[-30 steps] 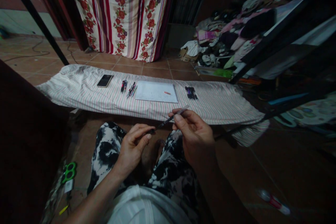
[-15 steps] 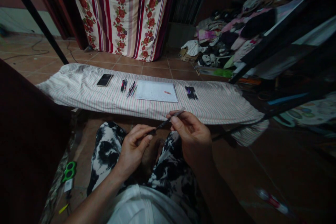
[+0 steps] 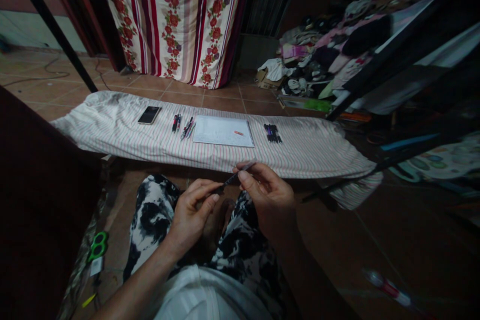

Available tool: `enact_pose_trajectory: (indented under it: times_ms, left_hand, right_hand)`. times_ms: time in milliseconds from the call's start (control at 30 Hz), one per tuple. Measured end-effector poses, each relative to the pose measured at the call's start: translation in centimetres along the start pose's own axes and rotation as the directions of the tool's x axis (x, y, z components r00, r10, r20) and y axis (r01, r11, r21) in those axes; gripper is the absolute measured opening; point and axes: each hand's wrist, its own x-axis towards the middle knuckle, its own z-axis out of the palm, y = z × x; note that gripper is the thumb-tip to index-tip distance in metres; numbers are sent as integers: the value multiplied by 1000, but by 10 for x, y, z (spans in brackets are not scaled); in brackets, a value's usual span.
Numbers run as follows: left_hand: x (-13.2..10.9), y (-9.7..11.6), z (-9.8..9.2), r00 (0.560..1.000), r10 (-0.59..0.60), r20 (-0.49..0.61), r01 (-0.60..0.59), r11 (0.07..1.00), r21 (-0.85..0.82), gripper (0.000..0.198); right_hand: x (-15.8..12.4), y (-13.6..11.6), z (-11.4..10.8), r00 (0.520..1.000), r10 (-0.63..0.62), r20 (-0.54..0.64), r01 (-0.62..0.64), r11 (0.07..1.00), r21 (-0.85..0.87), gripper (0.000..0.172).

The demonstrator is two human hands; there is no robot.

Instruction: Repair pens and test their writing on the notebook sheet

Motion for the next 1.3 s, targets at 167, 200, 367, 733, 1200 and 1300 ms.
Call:
enact_pose_trajectory:
  times_ms: [167, 200, 367, 733, 1200, 1300]
  left_hand:
    - [1, 0, 0, 1000, -8, 0, 8, 1000, -1, 18]
    - [1, -1, 0, 1000, -11, 1, 11, 1000, 0, 18]
    - [1, 0, 0, 1000, -16, 4, 15, 1000, 15, 18]
    - [3, 3, 3, 1000, -23, 13, 24, 999, -22, 17]
    - [3, 3, 3, 1000, -14, 3, 15, 999, -36, 15]
    - [2, 1, 3, 1000, -12, 8, 13, 999, -44, 16]
  right_hand:
    - [-1, 0, 0, 1000, -13, 6, 13, 1000, -20, 13]
    - [-1, 0, 0, 1000, -12, 9, 12, 1000, -21, 13]
    - [1, 3, -2, 999, -13, 43, 15, 999, -46, 14]
    - [3, 11, -6, 989, -44, 140, 54, 996, -66, 12]
    - [2, 11, -6, 985, -37, 168, 45, 998, -44, 11]
    - [1, 11, -7, 984, -26, 179, 35, 998, -50, 11]
